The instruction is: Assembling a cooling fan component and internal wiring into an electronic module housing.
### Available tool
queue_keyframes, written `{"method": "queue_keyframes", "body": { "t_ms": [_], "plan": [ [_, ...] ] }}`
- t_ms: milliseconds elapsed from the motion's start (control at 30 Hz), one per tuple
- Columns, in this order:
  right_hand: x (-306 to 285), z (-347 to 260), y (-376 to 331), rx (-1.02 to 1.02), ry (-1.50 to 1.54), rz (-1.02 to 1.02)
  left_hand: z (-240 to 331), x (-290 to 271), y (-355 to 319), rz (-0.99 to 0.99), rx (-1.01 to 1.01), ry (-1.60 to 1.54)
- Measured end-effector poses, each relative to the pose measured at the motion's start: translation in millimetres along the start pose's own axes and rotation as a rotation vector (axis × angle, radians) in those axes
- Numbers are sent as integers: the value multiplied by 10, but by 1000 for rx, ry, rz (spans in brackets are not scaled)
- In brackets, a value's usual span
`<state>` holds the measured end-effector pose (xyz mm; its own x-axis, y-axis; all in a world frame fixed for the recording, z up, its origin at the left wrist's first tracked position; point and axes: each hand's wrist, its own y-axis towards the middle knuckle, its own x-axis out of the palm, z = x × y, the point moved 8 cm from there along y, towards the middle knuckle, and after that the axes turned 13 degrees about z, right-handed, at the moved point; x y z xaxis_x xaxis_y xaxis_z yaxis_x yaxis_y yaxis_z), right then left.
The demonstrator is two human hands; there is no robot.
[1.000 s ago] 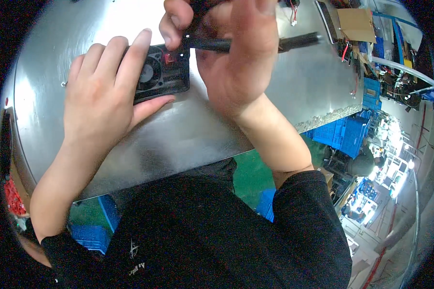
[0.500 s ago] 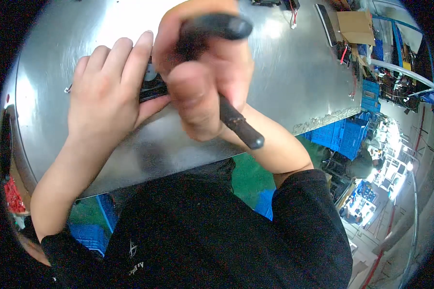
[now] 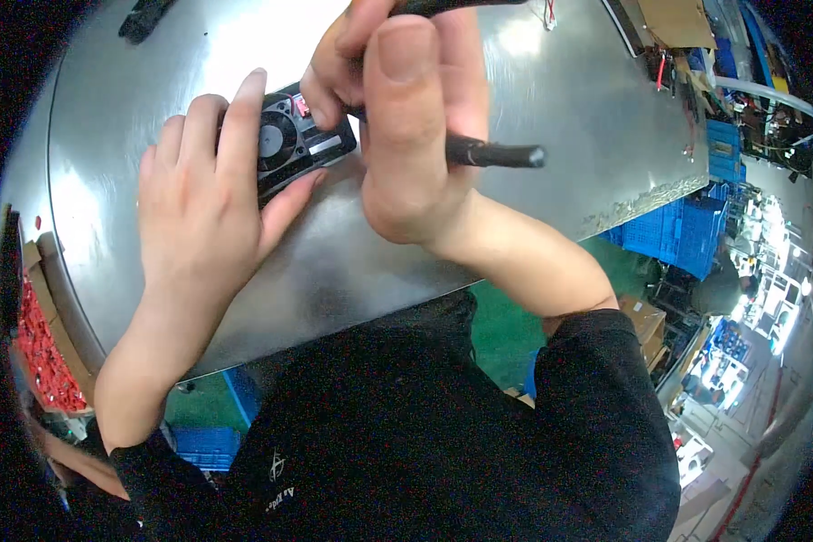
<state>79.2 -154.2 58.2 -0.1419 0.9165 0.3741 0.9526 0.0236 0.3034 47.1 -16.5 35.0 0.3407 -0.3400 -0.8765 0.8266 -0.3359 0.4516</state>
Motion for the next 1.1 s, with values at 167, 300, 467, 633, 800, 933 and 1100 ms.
{"method": "queue_keyframes", "body": {
  "t_ms": [167,300,467,633,800,933,1100],
  "plan": [
    [6,125,-23,165,170,299,23,-35,10,-9,8,45],
    [35,-201,-9,143,-31,285,-131,-9,-23,4,15,26],
    [91,-297,91,-331,-1067,-351,-22,-228,100,-7,75,88],
    [38,-72,85,-425,-1079,-330,-34,-244,118,70,100,178],
    [73,-97,103,-494,-1166,-306,-27,-242,121,60,82,186],
    [97,-68,119,-472,-1137,-396,-3,-217,88,74,106,151],
    [239,-131,-122,-1210,-1458,-358,-34,-253,95,93,81,98]
  ]
}}
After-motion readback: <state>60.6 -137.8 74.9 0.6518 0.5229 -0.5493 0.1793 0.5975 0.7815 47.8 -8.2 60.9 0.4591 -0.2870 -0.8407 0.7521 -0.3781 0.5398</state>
